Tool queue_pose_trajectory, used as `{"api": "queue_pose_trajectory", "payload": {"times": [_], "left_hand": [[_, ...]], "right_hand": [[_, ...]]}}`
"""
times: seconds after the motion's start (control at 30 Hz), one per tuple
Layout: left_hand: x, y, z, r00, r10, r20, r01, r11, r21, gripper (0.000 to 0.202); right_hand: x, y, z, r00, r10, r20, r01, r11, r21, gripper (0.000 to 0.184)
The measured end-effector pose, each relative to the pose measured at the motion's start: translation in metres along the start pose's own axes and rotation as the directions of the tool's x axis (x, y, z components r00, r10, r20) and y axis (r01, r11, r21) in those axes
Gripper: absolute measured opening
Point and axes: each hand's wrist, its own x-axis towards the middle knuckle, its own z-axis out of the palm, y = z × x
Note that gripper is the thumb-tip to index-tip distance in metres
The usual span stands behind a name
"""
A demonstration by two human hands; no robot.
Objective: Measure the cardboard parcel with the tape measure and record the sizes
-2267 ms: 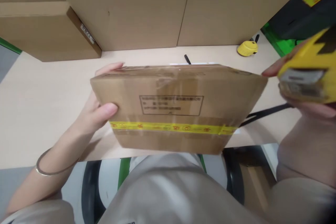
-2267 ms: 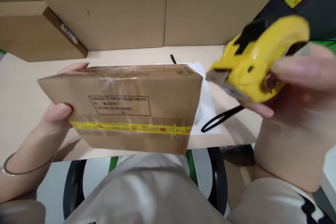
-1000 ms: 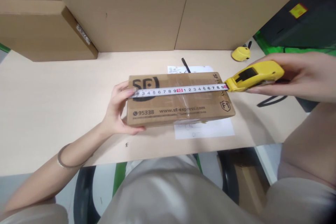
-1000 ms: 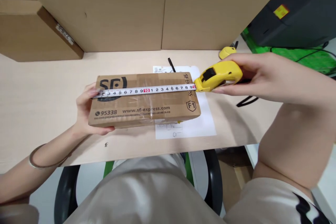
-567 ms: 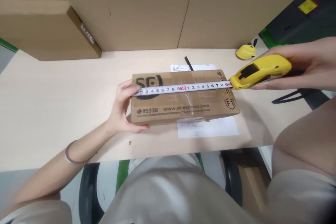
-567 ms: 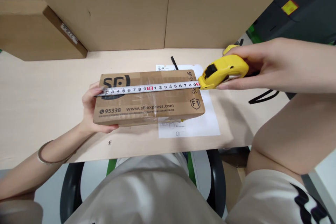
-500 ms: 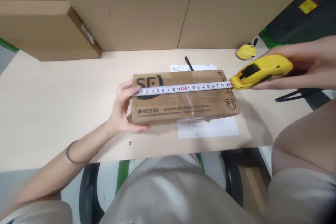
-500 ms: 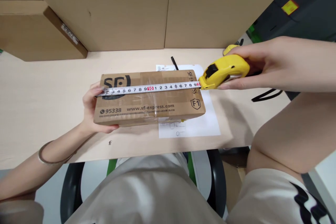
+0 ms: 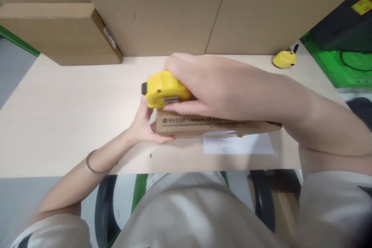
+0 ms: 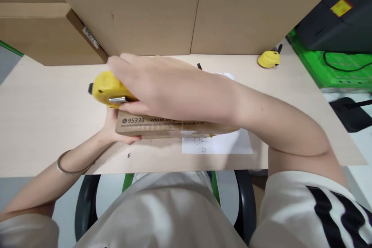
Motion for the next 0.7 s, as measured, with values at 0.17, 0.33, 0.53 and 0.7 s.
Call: {"api": "queue_pose_trajectory", "payload": {"times": [0.17, 0.33, 0.53, 0.7], "left_hand": [[0.011, 0.028, 0.01, 0.971, -0.198, -0.132, 0.179, 0.974, -0.14, 0.1], [0.034, 0.067, 0.029, 0.818, -0.574, -0.027, 0.496, 0.728, -0.473, 0.055], [0.029, 0.069, 0.029, 0.629, -0.764, 0.145, 0.73, 0.516, -0.448, 0.062], [0.012, 0.049, 0.02, 0.609, -0.784, 0.119, 0.756, 0.53, -0.384, 0.059]], "right_hand": [[-0.009, -0.014, -0.018, 0.967, 0.159, -0.198, -0.159, 0.987, 0.016, 0.05], [-0.037, -0.01, -0.021, 0.94, 0.266, -0.213, -0.193, 0.932, 0.308, 0.058], [-0.05, 0.007, 0.041, 0.985, 0.17, 0.02, -0.165, 0.912, 0.375, 0.045], [-0.061, 0.021, 0.048, 0.978, 0.177, -0.113, -0.155, 0.971, 0.182, 0.05]]}}
